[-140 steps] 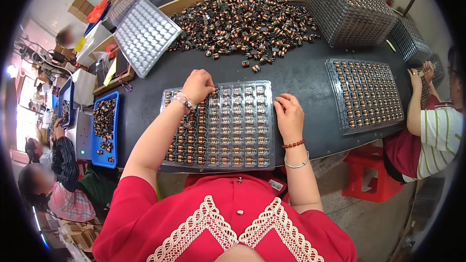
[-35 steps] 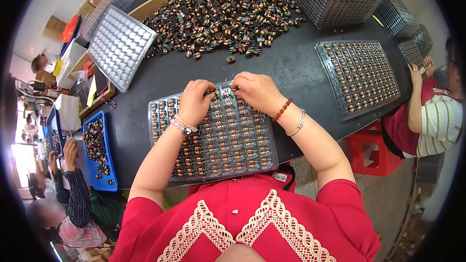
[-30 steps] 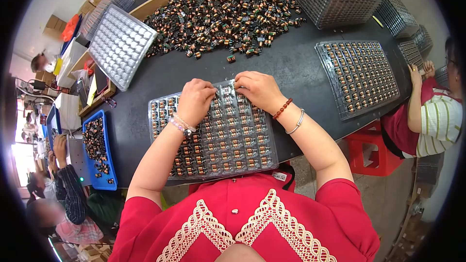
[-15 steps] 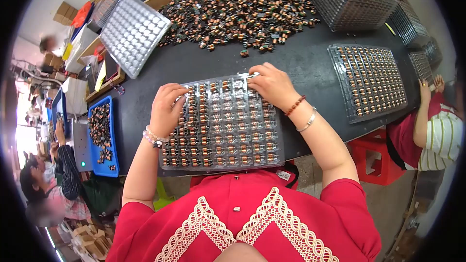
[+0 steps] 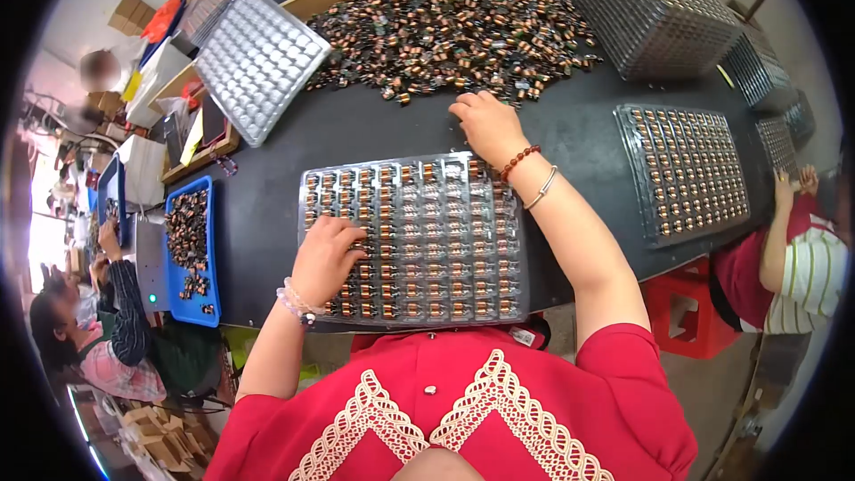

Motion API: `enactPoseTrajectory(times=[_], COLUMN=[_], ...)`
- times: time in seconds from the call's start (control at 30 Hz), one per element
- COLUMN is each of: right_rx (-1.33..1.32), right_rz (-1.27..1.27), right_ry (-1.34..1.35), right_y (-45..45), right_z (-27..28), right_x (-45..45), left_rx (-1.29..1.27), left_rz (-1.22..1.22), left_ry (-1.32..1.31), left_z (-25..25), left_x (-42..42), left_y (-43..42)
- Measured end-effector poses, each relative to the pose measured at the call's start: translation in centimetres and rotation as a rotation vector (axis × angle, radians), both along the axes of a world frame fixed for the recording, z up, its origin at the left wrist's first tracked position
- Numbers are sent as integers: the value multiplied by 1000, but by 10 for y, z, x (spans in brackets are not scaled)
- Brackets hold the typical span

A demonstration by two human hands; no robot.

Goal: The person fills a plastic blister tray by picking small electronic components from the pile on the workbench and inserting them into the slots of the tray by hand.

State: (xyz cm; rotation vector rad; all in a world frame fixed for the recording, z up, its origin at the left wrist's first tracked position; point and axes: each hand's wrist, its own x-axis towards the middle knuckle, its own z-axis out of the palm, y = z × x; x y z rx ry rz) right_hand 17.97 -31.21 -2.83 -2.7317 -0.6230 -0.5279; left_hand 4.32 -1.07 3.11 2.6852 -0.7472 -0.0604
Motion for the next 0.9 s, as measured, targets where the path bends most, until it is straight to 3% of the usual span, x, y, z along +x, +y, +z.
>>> enactPoseTrajectory(times=[0.17,0.23,0.33,0.4,0.5,0.6,0.7,0.9], right_rx=[-155,133,330,381,812,1020,1071,1064], right_rz=[-26,-14,-29,-100,-94,-168,-242,-271], right_ry=[99,83,34,172,263,241,234,73], right_y=[-3,-4,-12,-20,-27,-26,-28,-31], right_z=[-7,5,21,32,26,14,4,-18], right_x=[18,4,-28,-53,-81,-96,-100,-97], left_rx=[-157,-142,-150,-273,-450,-527,-479,-427], left_rz=[69,2,-93,-115,-81,-51,-92,-159], left_ry=[71,21,-66,2,135,144,-103,-218], left_z=[21,23,26,21,1,-20,-42,-49], left_x=[9,20,38,49,65,79,90,92], left_y=[-12,-16,-32,-47,-77,-103,-118,-118])
